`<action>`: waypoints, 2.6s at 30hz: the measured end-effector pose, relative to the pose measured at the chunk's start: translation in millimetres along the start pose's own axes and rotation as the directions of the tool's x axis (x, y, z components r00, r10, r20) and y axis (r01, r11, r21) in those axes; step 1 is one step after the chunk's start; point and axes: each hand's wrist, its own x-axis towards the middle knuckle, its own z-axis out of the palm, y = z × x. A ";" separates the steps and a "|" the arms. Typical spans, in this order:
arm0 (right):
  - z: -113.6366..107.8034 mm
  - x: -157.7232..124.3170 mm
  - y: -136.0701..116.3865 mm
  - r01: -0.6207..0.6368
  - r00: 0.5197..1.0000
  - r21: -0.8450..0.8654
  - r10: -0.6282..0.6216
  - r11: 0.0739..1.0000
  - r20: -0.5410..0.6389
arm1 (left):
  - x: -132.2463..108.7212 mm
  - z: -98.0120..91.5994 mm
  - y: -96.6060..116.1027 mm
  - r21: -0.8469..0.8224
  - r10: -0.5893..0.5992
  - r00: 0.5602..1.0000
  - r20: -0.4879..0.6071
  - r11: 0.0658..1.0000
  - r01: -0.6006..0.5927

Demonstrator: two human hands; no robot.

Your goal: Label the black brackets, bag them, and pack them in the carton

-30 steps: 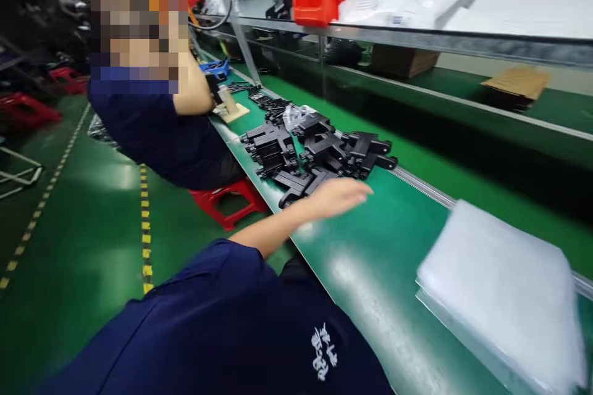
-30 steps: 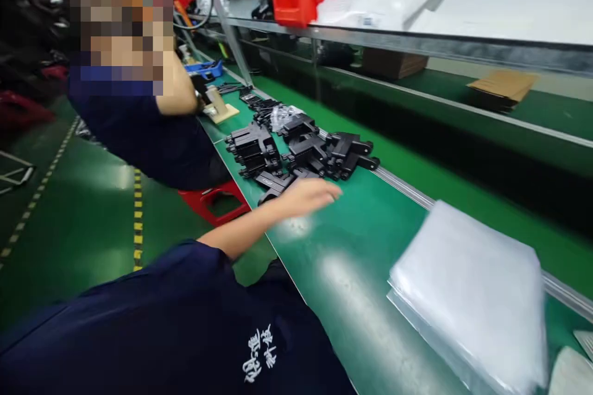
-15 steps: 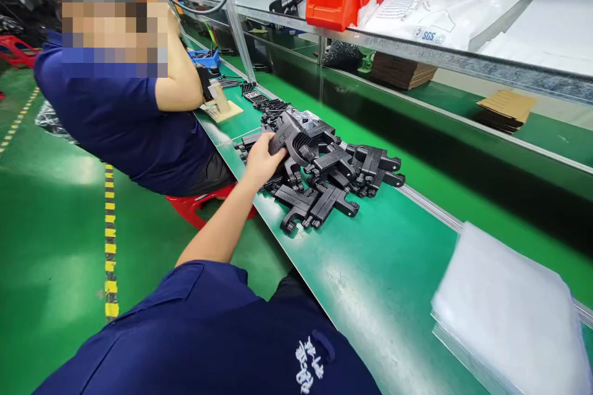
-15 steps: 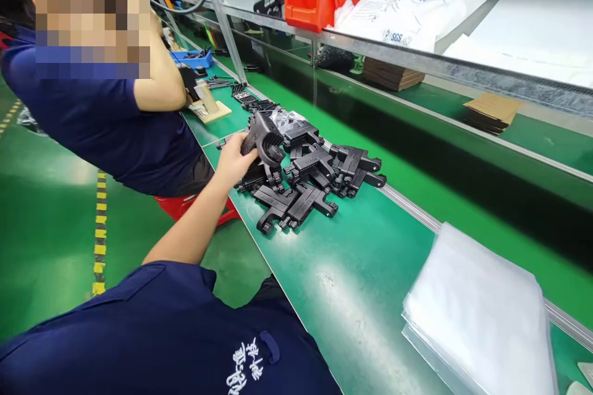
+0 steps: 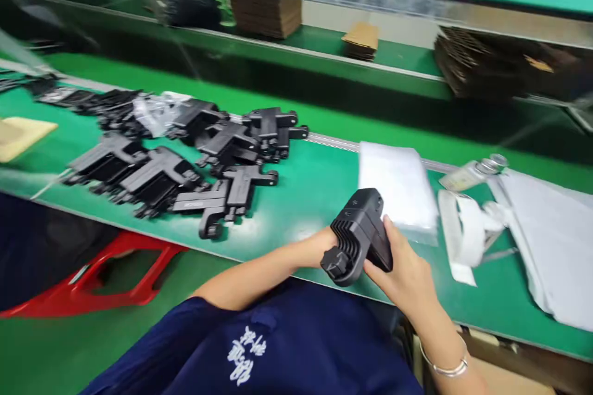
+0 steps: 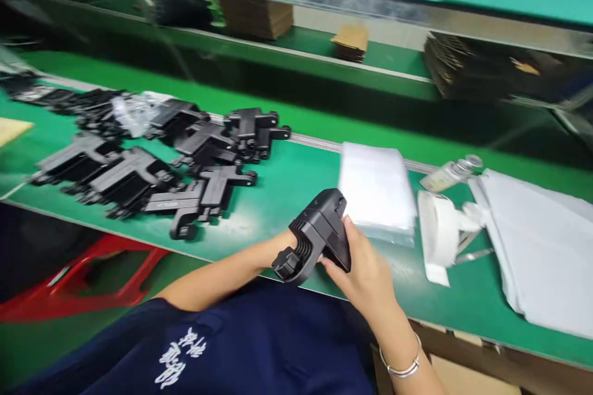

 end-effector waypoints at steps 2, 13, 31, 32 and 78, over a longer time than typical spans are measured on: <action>-6.4 -18.1 11.9 0.006 0.999 -0.001 -0.006 1.000 0.034 | 0.4 -9.6 7.3 -0.083 -0.117 0.983 0.140 0.988 0.130; -23.8 -60.3 43.5 -0.268 0.962 0.316 0.271 0.910 0.034 | 12.4 13.6 -11.1 0.496 0.033 0.995 -0.094 0.868 0.018; -5.8 -78.9 64.6 0.078 0.981 0.351 -0.009 0.933 -0.193 | 18.6 15.9 -9.2 -0.080 -0.476 0.868 -0.139 0.879 0.470; -3.0 -79.8 65.4 0.059 0.976 0.372 0.024 0.926 -0.215 | 17.2 17.2 -8.9 -0.066 -0.434 0.888 -0.151 0.901 0.429; 7.2 -51.6 49.1 -0.653 0.708 0.757 0.341 -0.018 0.619 | -24.5 -13.9 18.5 0.813 0.289 0.957 0.023 0.552 -0.187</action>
